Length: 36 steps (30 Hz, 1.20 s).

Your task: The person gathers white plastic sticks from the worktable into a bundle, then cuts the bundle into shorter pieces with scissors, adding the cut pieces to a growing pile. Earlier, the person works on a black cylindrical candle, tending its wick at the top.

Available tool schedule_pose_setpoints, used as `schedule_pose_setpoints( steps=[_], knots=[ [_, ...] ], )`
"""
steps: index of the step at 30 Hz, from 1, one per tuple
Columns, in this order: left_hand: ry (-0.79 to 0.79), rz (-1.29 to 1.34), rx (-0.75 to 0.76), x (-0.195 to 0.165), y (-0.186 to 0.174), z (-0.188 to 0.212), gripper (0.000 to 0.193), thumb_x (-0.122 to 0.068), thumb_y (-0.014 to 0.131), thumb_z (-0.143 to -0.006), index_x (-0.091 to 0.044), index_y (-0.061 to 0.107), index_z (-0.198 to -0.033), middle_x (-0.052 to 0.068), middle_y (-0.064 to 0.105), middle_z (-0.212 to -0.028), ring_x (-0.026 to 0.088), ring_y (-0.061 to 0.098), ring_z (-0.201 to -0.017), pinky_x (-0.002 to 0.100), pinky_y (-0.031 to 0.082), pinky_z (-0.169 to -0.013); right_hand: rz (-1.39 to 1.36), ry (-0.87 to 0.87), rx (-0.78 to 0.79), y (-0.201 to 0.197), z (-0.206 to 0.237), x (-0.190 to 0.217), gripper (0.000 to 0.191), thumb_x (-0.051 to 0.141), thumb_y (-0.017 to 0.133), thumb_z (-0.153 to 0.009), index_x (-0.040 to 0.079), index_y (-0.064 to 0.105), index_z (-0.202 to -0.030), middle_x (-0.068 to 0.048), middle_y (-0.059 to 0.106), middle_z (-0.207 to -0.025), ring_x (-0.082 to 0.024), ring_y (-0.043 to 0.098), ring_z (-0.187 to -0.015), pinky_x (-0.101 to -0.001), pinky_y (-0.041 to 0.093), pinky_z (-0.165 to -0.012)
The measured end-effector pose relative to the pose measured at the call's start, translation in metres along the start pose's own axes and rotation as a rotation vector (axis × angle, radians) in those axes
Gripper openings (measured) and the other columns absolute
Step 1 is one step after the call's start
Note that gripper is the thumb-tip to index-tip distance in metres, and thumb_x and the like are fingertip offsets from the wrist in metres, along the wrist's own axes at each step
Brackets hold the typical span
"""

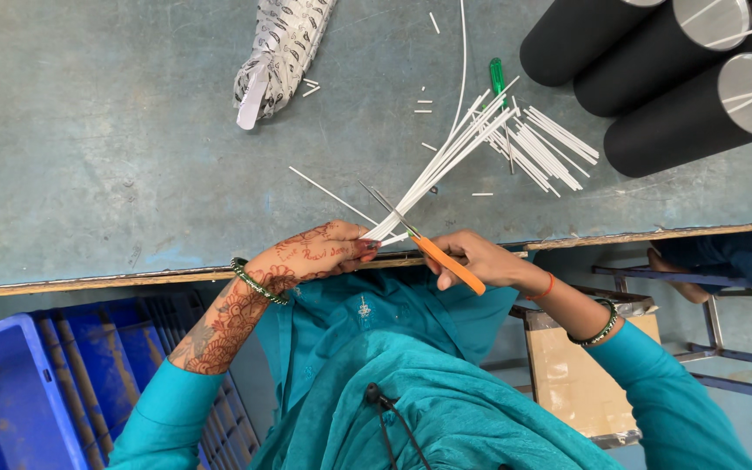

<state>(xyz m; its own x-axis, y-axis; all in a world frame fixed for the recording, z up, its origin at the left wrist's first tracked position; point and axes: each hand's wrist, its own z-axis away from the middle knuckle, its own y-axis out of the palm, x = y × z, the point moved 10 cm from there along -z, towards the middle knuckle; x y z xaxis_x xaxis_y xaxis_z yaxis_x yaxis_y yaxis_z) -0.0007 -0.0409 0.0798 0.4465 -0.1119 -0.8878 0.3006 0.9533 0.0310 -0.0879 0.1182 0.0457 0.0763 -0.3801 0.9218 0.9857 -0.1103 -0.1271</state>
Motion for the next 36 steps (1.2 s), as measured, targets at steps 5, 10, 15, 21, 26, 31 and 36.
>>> schedule_pose_setpoints(
  steps=[5,10,15,21,26,31,36],
  knots=[
    [0.046,-0.034,0.0,-0.002,-0.002,0.003,0.038,-0.043,0.053,-0.104,-0.012,0.064,-0.085,-0.007,0.05,-0.067,0.003,0.043,-0.06,0.02,0.037,-0.052,-0.071,-0.002,-0.071,-0.006,0.002,-0.007,0.038,0.028,0.092,-0.069,0.006,0.062,-0.074,0.007,0.046,-0.063,-0.003,0.037,-0.058,-0.0253,0.025,-0.052],
    [-0.056,-0.029,-0.1,0.012,-0.016,0.003,0.029,-0.041,0.056,-0.099,-0.015,0.069,-0.092,-0.009,0.055,-0.07,0.004,0.045,-0.06,0.022,0.036,-0.05,-0.113,-0.013,-0.137,-0.009,0.004,-0.012,0.035,0.023,0.093,-0.069,0.007,0.062,-0.068,0.008,0.046,-0.059,-0.003,0.036,-0.055,-0.0259,0.025,-0.049],
    [0.027,0.092,-0.007,0.009,-0.013,0.0,0.035,-0.038,0.057,-0.102,-0.005,0.067,-0.096,-0.005,0.047,-0.072,0.007,0.039,-0.062,0.024,0.031,-0.049,-0.177,0.02,-0.15,-0.007,0.005,-0.021,0.032,0.018,0.092,-0.072,0.005,0.063,-0.067,0.007,0.047,-0.058,-0.003,0.037,-0.053,-0.0263,0.024,-0.048],
    [-0.016,0.133,-0.128,0.016,-0.026,0.001,0.032,-0.038,0.056,-0.096,-0.012,0.071,-0.109,-0.012,0.061,-0.081,0.002,0.05,-0.068,0.02,0.042,-0.057,-0.213,0.052,-0.156,-0.008,0.003,-0.026,0.028,0.015,0.091,-0.074,0.005,0.065,-0.068,0.008,0.047,-0.058,-0.002,0.036,-0.054,-0.026,0.024,-0.048],
    [0.04,0.076,-0.069,0.007,-0.027,0.0,0.038,-0.041,0.055,-0.101,-0.006,0.071,-0.106,-0.007,0.047,-0.073,0.007,0.04,-0.065,0.024,0.033,-0.053,-0.189,0.102,-0.182,-0.01,0.001,-0.025,0.019,0.015,0.089,-0.075,0.004,0.073,-0.074,0.006,0.052,-0.058,-0.002,0.039,-0.053,-0.0254,0.026,-0.047],
    [0.014,-0.01,-0.089,0.008,-0.031,-0.005,0.037,-0.04,0.056,-0.1,-0.006,0.071,-0.101,-0.005,0.049,-0.071,0.007,0.043,-0.063,0.024,0.036,-0.053,-0.275,0.162,-0.141,-0.008,0.002,-0.022,0.029,0.027,0.087,-0.077,0.002,0.072,-0.08,0.006,0.05,-0.059,-0.005,0.04,-0.052,-0.0249,0.027,-0.046],
    [-0.028,0.12,-0.133,0.02,-0.018,-0.011,0.022,-0.032,0.059,-0.098,-0.013,0.069,-0.098,-0.011,0.061,-0.082,0.002,0.057,-0.072,0.02,0.046,-0.062,-0.13,-0.004,0.009,0.003,0.002,0.001,0.053,0.057,0.075,-0.085,0.005,0.067,-0.082,0.005,0.054,-0.068,-0.005,0.049,-0.061,-0.0227,0.036,-0.054]
  ],
)
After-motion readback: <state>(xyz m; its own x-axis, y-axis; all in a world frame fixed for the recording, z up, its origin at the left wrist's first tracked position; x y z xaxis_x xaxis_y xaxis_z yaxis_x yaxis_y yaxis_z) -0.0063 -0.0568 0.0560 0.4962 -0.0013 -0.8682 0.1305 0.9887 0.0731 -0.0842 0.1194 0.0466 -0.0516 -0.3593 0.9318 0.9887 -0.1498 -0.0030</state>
